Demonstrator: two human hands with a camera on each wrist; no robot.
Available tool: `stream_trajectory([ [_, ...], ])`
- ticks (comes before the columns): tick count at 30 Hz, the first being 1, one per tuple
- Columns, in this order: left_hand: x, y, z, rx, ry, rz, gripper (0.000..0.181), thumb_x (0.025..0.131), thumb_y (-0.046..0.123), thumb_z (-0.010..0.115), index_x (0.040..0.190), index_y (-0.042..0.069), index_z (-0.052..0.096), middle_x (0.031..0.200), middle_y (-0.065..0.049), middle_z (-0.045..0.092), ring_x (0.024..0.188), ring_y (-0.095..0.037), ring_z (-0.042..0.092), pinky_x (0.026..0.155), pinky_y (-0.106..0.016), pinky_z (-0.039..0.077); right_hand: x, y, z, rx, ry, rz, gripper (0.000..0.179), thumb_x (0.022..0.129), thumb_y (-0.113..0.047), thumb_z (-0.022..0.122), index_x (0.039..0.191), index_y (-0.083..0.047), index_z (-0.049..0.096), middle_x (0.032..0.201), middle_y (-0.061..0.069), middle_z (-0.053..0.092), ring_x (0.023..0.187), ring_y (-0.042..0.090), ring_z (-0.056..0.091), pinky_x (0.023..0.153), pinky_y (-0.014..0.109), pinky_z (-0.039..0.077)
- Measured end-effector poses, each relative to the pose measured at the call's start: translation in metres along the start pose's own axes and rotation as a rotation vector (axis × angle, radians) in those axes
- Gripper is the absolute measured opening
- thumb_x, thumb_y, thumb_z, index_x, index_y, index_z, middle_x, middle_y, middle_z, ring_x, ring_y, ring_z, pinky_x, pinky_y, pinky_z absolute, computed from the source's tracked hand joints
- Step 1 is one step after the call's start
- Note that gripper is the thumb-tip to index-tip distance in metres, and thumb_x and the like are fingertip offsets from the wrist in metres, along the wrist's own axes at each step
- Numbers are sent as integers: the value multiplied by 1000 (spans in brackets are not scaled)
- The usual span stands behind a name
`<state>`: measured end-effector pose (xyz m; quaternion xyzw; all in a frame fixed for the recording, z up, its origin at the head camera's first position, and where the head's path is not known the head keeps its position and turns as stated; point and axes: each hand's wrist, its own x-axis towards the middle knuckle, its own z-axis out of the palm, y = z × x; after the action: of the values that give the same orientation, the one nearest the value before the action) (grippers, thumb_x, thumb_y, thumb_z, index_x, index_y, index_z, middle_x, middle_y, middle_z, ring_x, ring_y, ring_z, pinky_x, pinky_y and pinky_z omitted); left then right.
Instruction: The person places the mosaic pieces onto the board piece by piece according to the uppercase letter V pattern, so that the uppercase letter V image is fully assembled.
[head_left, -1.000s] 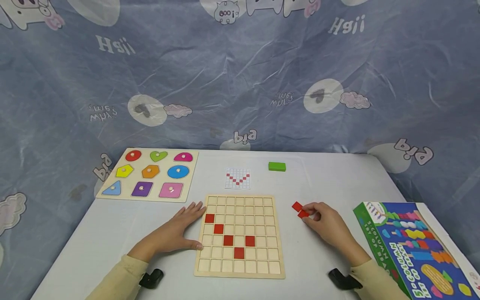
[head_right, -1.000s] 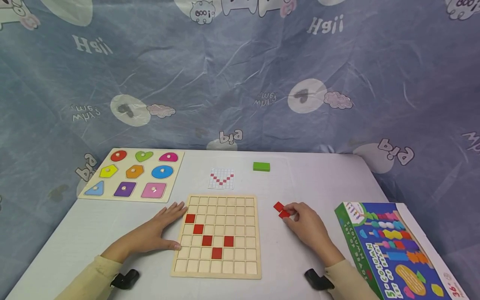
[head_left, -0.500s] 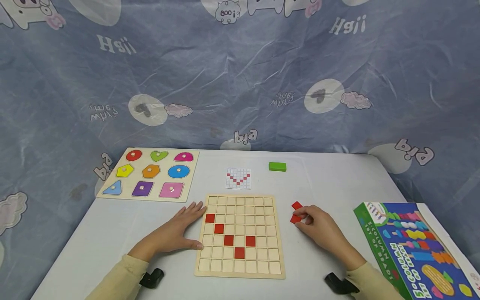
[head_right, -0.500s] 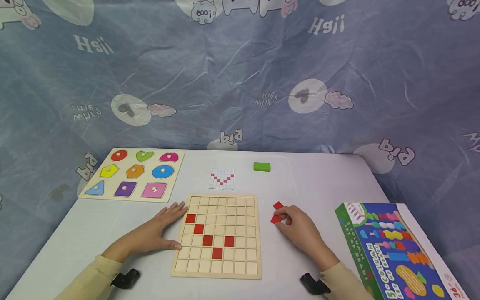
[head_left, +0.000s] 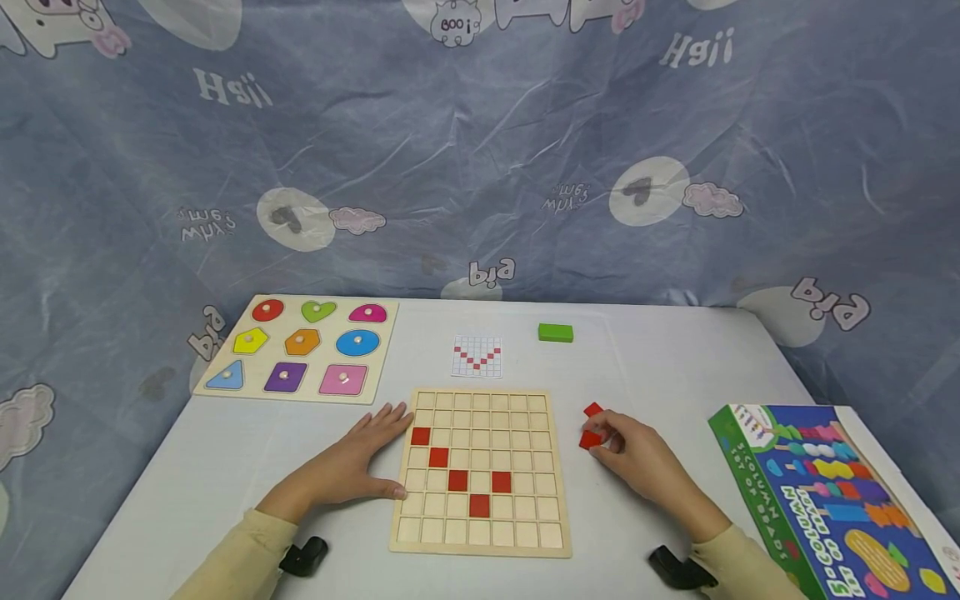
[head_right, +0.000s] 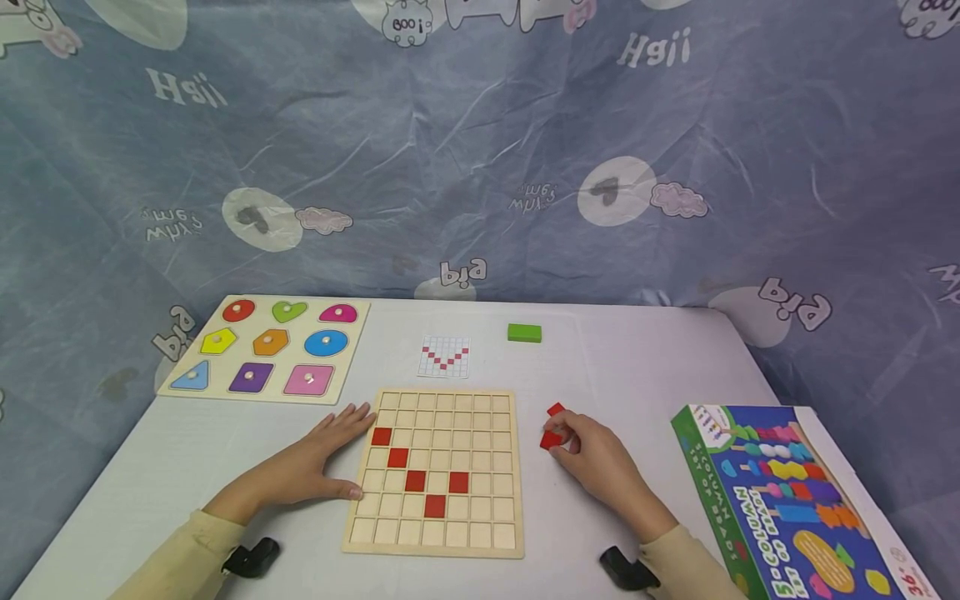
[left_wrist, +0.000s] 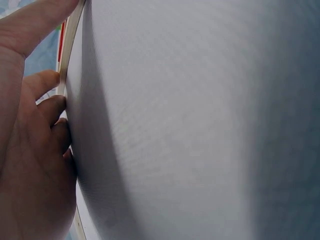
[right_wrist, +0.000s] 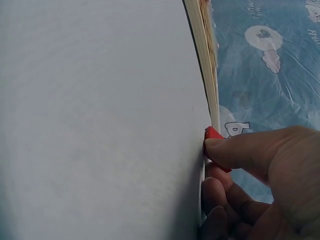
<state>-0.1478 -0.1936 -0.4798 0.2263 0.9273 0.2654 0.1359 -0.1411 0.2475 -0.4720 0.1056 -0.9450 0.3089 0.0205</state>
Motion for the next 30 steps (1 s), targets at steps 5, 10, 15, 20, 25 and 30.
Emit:
stream_trajectory([
  [5, 1, -2, 2, 0, -3, -2, 115, 68, 63, 85, 161, 18, 33, 168, -4, 22, 156, -29, 12, 127, -51, 10, -1, -2, -1, -15, -14, -5, 28, 85, -5, 81, 105, -20, 68, 78, -8, 57, 71, 9, 51, 60, 24, 45],
  [10, 1, -1, 2, -2, -8, -4, 115, 68, 61, 86, 161, 18, 34, 168, -4, 22, 157, -29, 11, 127, -51, 9, -2, -2, 0, -6, -7, -13, 26, 88, -5, 78, 107, -20, 68, 77, -8, 55, 70, 8, 51, 60, 24, 45],
  [15, 1, 0, 1, 0, -5, -5, 115, 68, 61, 86, 161, 18, 34, 168, -5, 22, 156, -30, 11, 127, -52, 10, -3, -2, 3, 25, 28, -42, 26, 89, -4, 76, 109, -19, 70, 80, -8, 56, 70, 7, 52, 60, 22, 47],
  [20, 1, 0, 1, -8, -7, -7, 114, 69, 62, 85, 161, 18, 34, 168, -4, 22, 156, -30, 11, 127, -52, 10, -4, -6, 3, 62, 49, -77, 26, 89, -3, 76, 108, -18, 68, 82, -8, 57, 70, 5, 53, 61, 21, 48],
  [25, 1, 0, 2, -12, -6, -6, 114, 68, 62, 85, 160, 18, 34, 168, -4, 23, 156, -30, 11, 126, -53, 10, -4, -12, 4, 96, 46, -70, 22, 90, -2, 75, 106, -18, 71, 83, -9, 60, 73, 5, 54, 62, 21, 49],
  [30, 1, 0, 1, -10, -6, 1, 114, 69, 62, 85, 160, 17, 34, 168, -5, 23, 156, -30, 11, 126, -52, 10, -5, -17, 7, 137, 38, -68, 22, 92, -2, 73, 106, -18, 73, 84, -9, 63, 72, 7, 55, 61, 21, 50],
])
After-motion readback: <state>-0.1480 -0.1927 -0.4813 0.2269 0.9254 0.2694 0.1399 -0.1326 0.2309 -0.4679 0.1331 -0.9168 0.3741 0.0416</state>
